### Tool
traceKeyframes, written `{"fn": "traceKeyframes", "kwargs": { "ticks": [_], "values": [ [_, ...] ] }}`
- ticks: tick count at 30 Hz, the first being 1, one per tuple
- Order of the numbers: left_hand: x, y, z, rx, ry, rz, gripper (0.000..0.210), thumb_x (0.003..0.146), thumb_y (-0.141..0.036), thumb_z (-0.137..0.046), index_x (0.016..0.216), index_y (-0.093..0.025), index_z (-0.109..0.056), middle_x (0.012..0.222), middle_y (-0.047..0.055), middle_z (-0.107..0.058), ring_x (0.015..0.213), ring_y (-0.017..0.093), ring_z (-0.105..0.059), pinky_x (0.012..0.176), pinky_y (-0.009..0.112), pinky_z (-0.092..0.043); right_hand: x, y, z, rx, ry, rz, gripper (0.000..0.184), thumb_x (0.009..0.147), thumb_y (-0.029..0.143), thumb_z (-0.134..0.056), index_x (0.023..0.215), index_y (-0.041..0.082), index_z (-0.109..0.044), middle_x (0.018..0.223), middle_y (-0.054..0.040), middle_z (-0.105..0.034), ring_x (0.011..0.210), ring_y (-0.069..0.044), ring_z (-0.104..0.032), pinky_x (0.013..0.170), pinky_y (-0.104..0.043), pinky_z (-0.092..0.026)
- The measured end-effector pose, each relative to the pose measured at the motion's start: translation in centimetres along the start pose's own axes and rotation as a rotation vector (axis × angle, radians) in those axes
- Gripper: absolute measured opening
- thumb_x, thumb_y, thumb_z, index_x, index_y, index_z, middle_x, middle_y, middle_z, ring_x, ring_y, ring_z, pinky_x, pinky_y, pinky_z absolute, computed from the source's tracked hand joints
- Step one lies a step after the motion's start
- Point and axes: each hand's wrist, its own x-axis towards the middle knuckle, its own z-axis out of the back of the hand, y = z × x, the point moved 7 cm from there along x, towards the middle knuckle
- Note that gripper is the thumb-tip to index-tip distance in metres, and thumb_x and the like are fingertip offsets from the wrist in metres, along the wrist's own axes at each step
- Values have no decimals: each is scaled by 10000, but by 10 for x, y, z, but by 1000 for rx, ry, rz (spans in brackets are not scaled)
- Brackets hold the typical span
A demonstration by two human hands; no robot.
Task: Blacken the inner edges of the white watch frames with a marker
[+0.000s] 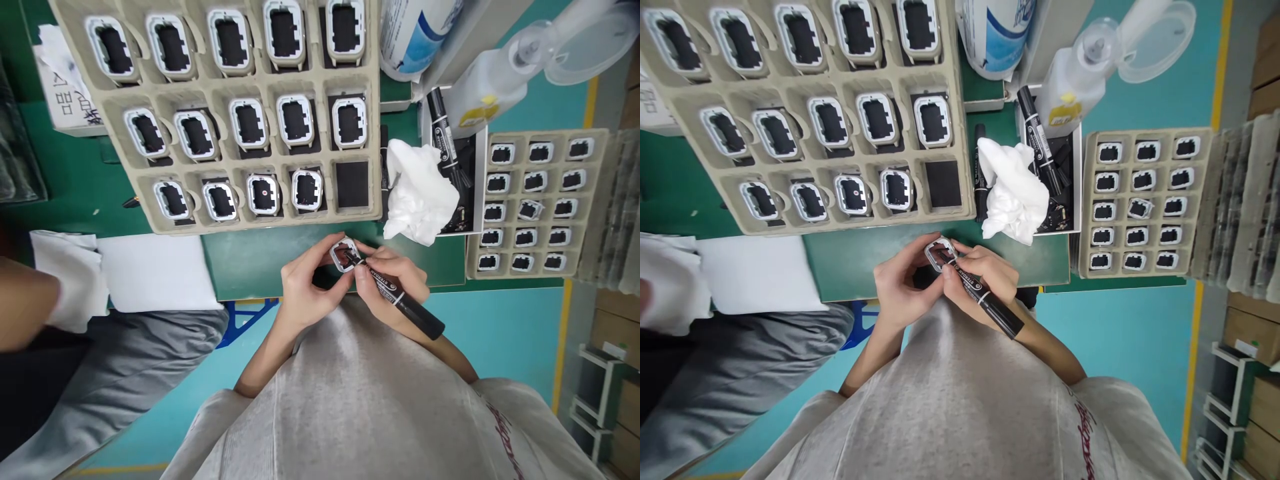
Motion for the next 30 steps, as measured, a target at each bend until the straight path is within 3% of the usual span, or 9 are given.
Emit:
{"fn": "traceKeyframes", "kwargs": {
  "ticks": [9, 15, 21, 24, 27, 30],
  "values": [
    [1, -3, 0, 3, -13, -21, 518, 1041, -188, -923, 1546, -279, -851, 1339, 31, -975, 1034, 219, -972, 1011, 320, -816, 1, 2, 0, -30, 11, -4, 278, 1033, 98, -898, 1217, 286, -809, 963, 16, -895, 853, -234, -937, 995, -459, -894],
    [2, -3, -2, 13, -17, -46, 515, 1057, -163, -899, 1553, -294, -851, 1333, 27, -973, 1029, 211, -969, 1001, 315, -819, 4, 3, 1, -48, -16, 22, 233, 1055, 126, -882, 1200, 291, -805, 897, 25, -858, 774, -230, -907, 925, -454, -895],
    [4, 0, -4, 8, -10, -28, 486, 1062, -179, -881, 1535, -284, -852, 1303, 30, -973, 1004, 215, -967, 963, 320, -821, -2, -3, 0, -51, -48, 29, 182, 1083, 183, -885, 1189, 305, -802, 885, 22, -848, 847, -269, -941, 894, -475, -890],
    [7, -1, -4, -47, -13, -40, 515, 1052, -168, -905, 1550, -283, -845, 1285, 33, -969, 1000, 215, -964, 968, 317, -816, -9, -8, 4, -15, -68, -12, 167, 1097, 214, -891, 1195, 309, -793, 924, 21, -858, 881, -259, -932, 968, -527, -883],
    [7, 1, -3, -105, -22, -35, 542, 1046, -179, -952, 1563, -293, -839, 1210, 31, -953, 993, 219, -950, 967, 328, -810, -14, -17, 11, 26, -95, -86, 148, 1132, 320, -886, 1184, 331, -748, 889, 51, -839, 792, -236, -874, 1022, -621, -863],
    [6, 4, 1, -124, -51, -40, 523, 1033, -230, -999, 1531, -292, -852, 1250, 58, -919, 990, 220, -914, 920, 340, -794, -18, -29, 21, 62, -219, -204, 220, 1139, 437, -888, 1105, 333, -697, 775, 87, -747, 693, -227, -822, 946, -601, -844]
  ]
}}
